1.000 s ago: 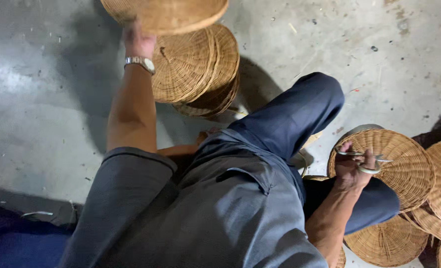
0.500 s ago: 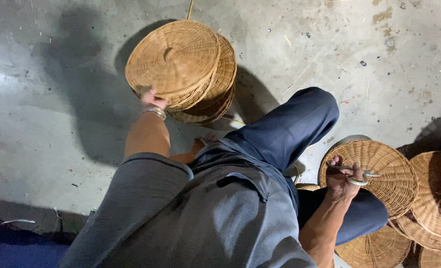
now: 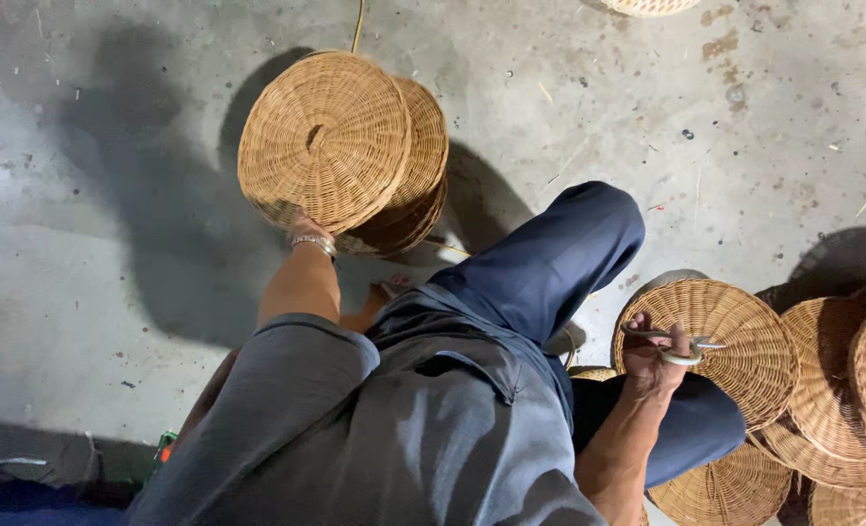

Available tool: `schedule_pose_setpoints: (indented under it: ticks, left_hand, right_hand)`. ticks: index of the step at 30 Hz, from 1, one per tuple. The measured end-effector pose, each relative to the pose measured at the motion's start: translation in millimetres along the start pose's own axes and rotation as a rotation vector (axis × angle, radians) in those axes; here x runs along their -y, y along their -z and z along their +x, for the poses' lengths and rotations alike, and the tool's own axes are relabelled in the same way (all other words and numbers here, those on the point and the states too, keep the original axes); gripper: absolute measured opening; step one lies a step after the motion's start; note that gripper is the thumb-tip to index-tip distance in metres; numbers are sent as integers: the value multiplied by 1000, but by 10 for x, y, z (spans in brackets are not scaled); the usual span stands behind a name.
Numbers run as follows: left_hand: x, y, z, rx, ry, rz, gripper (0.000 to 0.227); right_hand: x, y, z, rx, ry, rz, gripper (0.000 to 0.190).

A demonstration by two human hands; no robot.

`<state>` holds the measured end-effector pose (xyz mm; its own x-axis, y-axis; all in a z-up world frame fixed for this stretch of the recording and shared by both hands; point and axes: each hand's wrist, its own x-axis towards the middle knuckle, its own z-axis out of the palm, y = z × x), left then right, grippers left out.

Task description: The person sits on the floor and uses shears to trim loose fibers from the center and edges of round woven baskets. They handle the baskets one at a time, rotating them to access different areas, and stack the finished items on the floor.

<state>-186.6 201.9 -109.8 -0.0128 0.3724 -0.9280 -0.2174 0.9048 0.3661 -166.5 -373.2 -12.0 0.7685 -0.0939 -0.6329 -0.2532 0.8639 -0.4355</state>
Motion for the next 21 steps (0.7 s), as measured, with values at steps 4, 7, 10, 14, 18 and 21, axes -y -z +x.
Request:
schedule_pose_setpoints:
  ticks: [4, 7, 10, 14, 18, 21]
  left_hand:
    - [85, -15, 78, 26, 4, 6, 38]
    - [158, -41, 151, 53, 12, 21, 40]
    - [221, -39, 232, 70, 12, 40, 42]
    - [245, -217, 309, 107, -16, 68, 46]
    - [193, -539, 309, 139, -116, 46, 49]
    - [144, -760, 218, 148, -247, -30, 48]
  right_hand:
    - [-11, -32, -23, -17, 9, -28, 58]
    - [-4, -59, -48, -25, -14, -28, 59]
    - [-3, -82, -72, 7, -44, 9, 58]
    - [-23, -117, -105, -2, 0, -82, 55]
    - [-9, -138, -113, -34, -70, -66, 57]
    - [-20, -99, -130, -54, -63, -65, 59]
